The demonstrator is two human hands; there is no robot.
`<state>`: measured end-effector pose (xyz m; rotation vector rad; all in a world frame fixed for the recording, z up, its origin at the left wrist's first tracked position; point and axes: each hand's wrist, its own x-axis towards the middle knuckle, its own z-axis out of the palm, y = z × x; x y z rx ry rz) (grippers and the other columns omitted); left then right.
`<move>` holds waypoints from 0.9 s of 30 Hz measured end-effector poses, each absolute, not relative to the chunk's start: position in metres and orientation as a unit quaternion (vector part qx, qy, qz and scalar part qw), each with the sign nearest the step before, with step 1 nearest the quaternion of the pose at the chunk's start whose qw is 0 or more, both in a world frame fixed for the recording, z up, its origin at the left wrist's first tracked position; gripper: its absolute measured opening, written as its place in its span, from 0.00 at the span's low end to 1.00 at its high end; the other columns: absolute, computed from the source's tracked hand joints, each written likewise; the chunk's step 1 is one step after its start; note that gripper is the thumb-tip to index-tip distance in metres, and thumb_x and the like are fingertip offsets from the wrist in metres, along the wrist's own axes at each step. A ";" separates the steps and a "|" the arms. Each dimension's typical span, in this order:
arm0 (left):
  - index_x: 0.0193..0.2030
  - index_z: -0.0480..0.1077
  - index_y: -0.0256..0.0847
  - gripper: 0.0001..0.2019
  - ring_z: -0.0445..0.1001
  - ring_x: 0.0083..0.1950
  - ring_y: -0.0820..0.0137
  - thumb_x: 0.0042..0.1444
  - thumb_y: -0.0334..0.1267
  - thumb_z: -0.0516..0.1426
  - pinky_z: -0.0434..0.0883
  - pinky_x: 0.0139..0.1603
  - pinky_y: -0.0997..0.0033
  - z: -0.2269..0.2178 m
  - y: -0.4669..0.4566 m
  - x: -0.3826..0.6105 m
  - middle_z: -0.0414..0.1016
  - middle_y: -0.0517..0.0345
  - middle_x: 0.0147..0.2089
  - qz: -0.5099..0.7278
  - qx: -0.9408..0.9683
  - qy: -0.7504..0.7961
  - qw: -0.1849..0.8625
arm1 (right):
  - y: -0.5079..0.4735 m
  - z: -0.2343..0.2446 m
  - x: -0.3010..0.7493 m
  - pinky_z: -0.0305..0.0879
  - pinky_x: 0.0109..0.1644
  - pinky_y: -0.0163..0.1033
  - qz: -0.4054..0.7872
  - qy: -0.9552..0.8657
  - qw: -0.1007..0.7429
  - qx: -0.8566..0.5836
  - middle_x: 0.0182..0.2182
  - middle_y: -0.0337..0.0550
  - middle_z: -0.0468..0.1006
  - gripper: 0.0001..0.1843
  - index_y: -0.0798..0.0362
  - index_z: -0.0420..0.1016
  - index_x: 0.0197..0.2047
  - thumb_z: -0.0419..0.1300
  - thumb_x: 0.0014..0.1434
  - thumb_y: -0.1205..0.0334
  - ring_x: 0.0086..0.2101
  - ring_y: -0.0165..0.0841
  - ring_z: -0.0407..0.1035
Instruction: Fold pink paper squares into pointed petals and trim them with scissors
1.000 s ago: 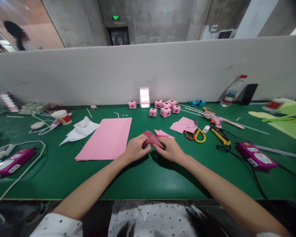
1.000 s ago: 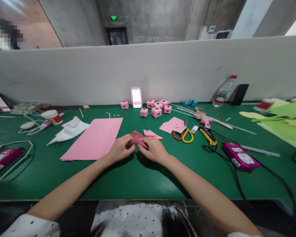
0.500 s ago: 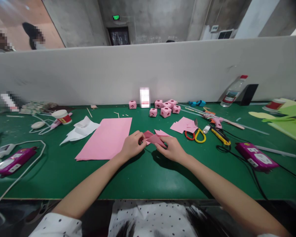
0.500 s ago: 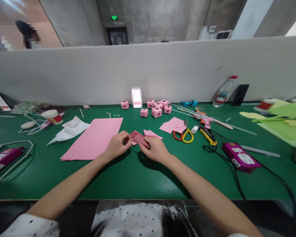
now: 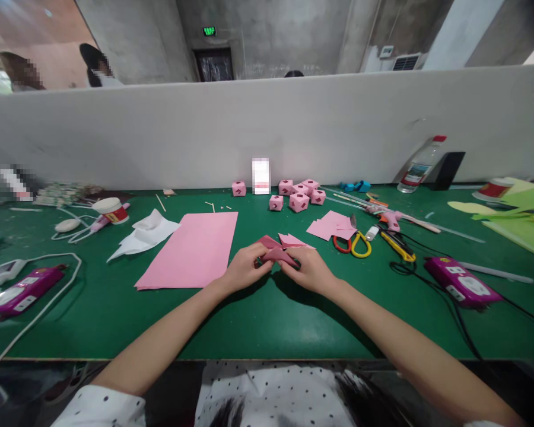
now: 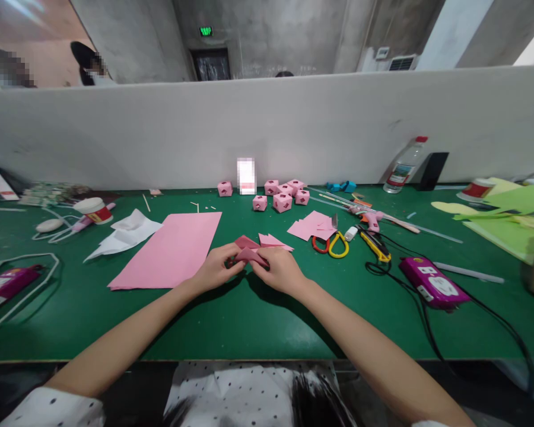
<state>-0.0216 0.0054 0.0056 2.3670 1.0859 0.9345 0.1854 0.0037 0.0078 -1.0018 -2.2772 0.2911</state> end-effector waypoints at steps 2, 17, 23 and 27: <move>0.32 0.69 0.38 0.05 0.66 0.32 0.72 0.58 0.35 0.54 0.63 0.33 0.72 0.004 0.005 -0.017 0.70 0.58 0.32 0.338 0.838 0.398 0.161 | 0.004 0.007 0.185 0.50 0.31 0.35 0.110 -0.863 0.313 -0.381 0.24 0.40 0.71 0.12 0.53 0.64 0.26 0.55 0.61 0.61 0.26 0.30 0.61; 0.30 0.67 0.39 0.05 0.68 0.32 0.71 0.57 0.33 0.54 0.64 0.34 0.72 0.005 0.015 -0.031 0.69 0.59 0.31 0.374 0.785 0.488 0.081 | 0.004 0.007 0.185 0.47 0.29 0.35 0.100 -0.848 0.332 -0.400 0.20 0.36 0.64 0.15 0.52 0.58 0.24 0.55 0.60 0.59 0.23 0.28 0.56; 0.42 0.71 0.39 0.13 0.72 0.39 0.70 0.64 0.45 0.51 0.67 0.34 0.74 0.012 0.011 -0.028 0.73 0.55 0.41 0.401 0.772 0.438 0.227 | 0.007 0.003 0.186 0.49 0.30 0.34 0.102 -0.857 0.306 -0.403 0.22 0.38 0.69 0.13 0.53 0.62 0.25 0.54 0.62 0.60 0.24 0.29 0.59; 0.37 0.72 0.38 0.13 0.70 0.34 0.71 0.62 0.46 0.53 0.65 0.34 0.74 0.008 0.007 -0.023 0.74 0.58 0.36 0.349 0.802 0.426 0.230 | 0.009 0.002 0.186 0.52 0.31 0.35 0.100 -0.850 0.302 -0.420 0.25 0.42 0.73 0.12 0.53 0.67 0.28 0.54 0.63 0.60 0.27 0.32 0.64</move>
